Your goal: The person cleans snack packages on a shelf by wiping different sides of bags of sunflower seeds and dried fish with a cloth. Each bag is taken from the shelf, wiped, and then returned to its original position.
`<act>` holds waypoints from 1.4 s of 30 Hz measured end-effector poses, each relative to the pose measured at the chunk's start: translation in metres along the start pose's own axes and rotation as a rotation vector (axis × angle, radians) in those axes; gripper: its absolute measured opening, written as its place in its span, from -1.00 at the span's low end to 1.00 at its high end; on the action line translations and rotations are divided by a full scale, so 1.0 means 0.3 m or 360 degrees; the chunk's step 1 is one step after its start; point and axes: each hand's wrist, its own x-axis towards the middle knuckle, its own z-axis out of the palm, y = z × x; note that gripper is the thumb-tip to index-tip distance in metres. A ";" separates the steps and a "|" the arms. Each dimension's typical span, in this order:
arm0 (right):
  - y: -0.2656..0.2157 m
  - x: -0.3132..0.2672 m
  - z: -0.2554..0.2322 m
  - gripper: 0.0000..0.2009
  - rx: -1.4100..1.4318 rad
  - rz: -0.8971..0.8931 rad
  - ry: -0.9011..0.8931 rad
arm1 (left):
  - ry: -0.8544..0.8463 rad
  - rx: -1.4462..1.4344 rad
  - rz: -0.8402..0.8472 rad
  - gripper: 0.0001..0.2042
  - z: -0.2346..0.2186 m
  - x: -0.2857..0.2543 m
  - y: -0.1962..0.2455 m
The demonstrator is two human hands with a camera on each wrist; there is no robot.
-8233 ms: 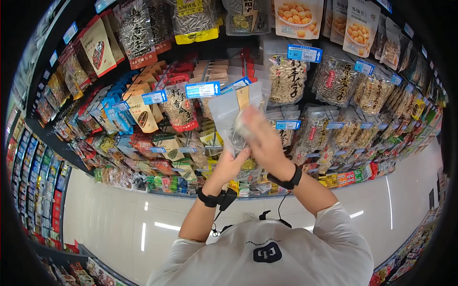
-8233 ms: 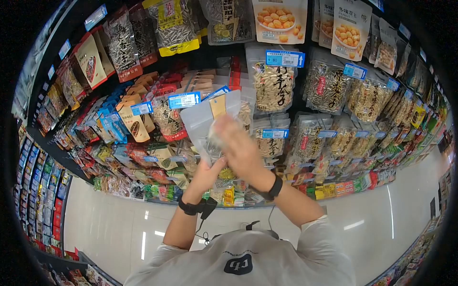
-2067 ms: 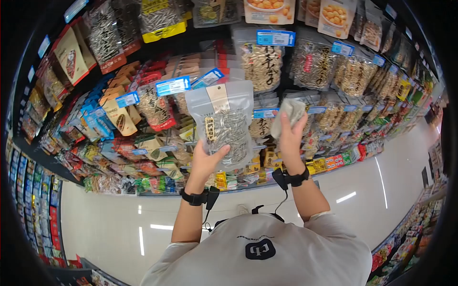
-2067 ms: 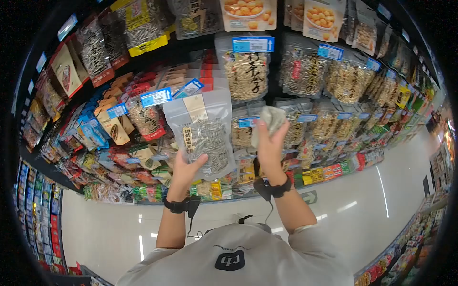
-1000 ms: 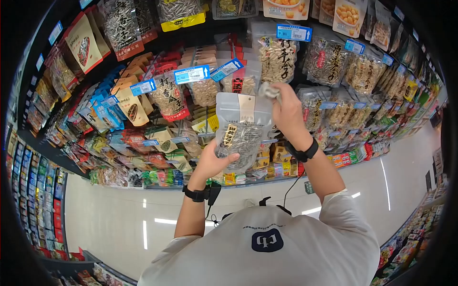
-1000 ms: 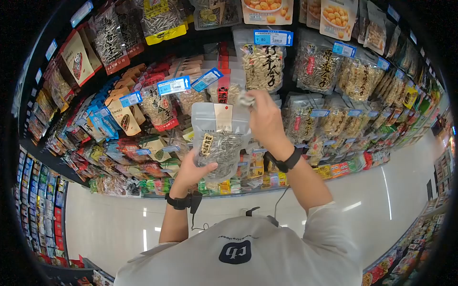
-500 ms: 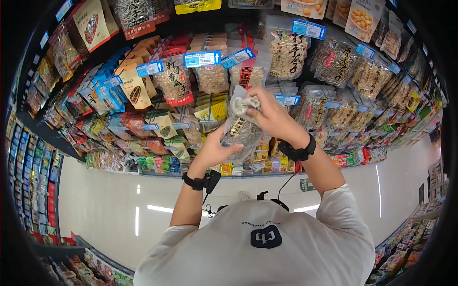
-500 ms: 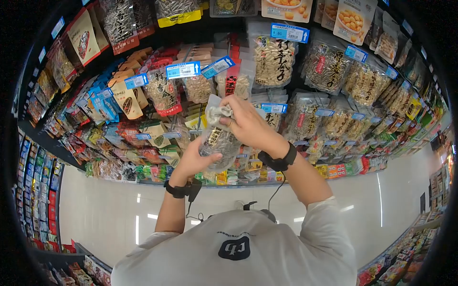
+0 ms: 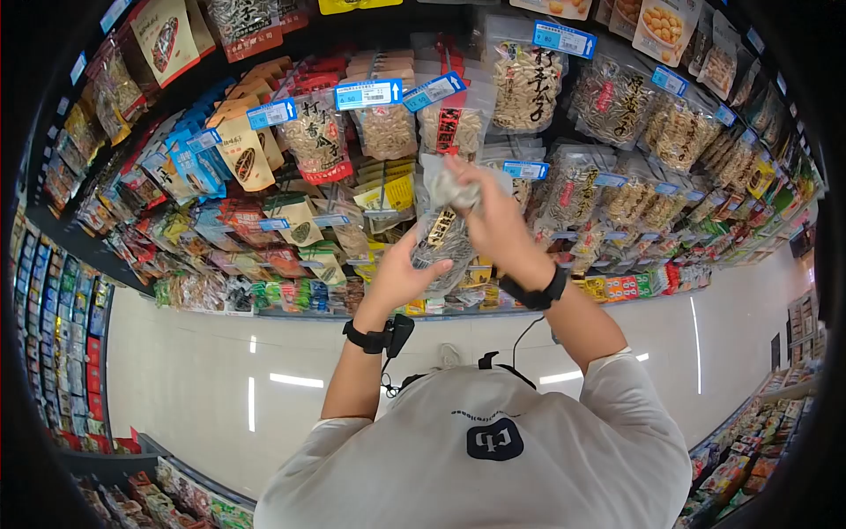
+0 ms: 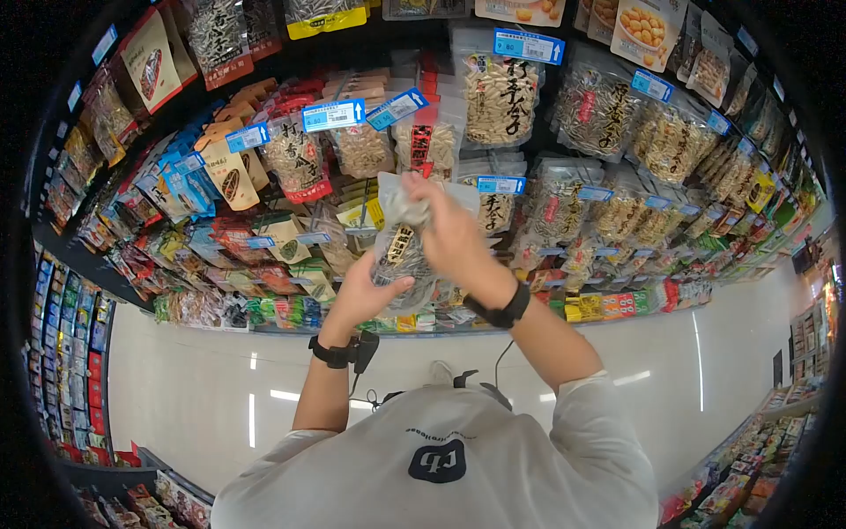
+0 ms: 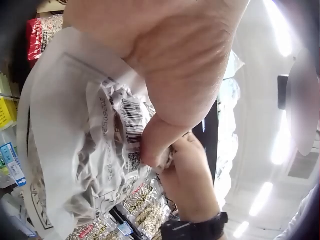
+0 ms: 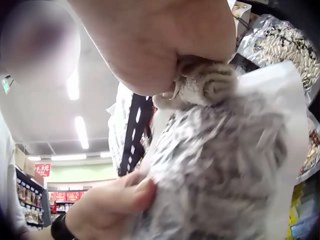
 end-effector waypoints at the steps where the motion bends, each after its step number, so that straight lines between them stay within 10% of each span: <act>1: -0.017 -0.022 0.001 -0.66 -0.0012 0.0016 -0.0012 | 0.0032 0.0070 0.0029 -0.33 0.012 -0.008 0.011; 5: -0.002 -0.072 -0.011 -0.59 -0.0413 -0.0339 0.0071 | 0.0056 -0.0072 0.0025 -0.32 0.069 -0.019 -0.008; 7: -0.002 -0.080 -0.035 -0.51 -0.0004 0.0560 0.0086 | 0.0054 -0.0147 -0.0020 -0.31 0.097 -0.024 -0.017; 11: -0.062 -0.118 -0.024 -0.53 -0.0485 -0.0371 -0.0111 | 0.0213 -0.0106 0.0020 -0.38 0.139 -0.025 -0.032; 15: 0.008 -0.123 -0.081 -0.44 -0.0442 0.0036 0.0221 | 0.0143 -0.0220 -0.0028 -0.39 0.176 -0.010 0.005; 19: -0.042 -0.193 -0.131 -0.47 -0.0505 -0.0596 -0.0250 | 0.0258 -0.0244 0.0042 -0.38 0.228 0.016 -0.003; 24: 0.071 -0.176 -0.219 -0.49 -0.0272 0.0094 0.0393 | 0.0294 -0.0334 -0.0108 -0.45 0.296 0.040 0.132; 28: 0.056 -0.227 -0.258 -0.47 -0.0405 -0.0568 -0.0140 | 0.0400 -0.0515 -0.0112 -0.48 0.332 0.058 0.106; 35: 0.106 -0.140 -0.395 -0.41 -0.0007 0.0124 0.0354 | 0.0300 -0.0257 -0.0118 -0.49 0.435 0.046 0.161; 42: 0.141 -0.278 -0.368 -0.42 -0.0144 -0.0291 0.0075 | 0.0473 -0.0992 -0.0233 -0.50 0.422 0.073 0.185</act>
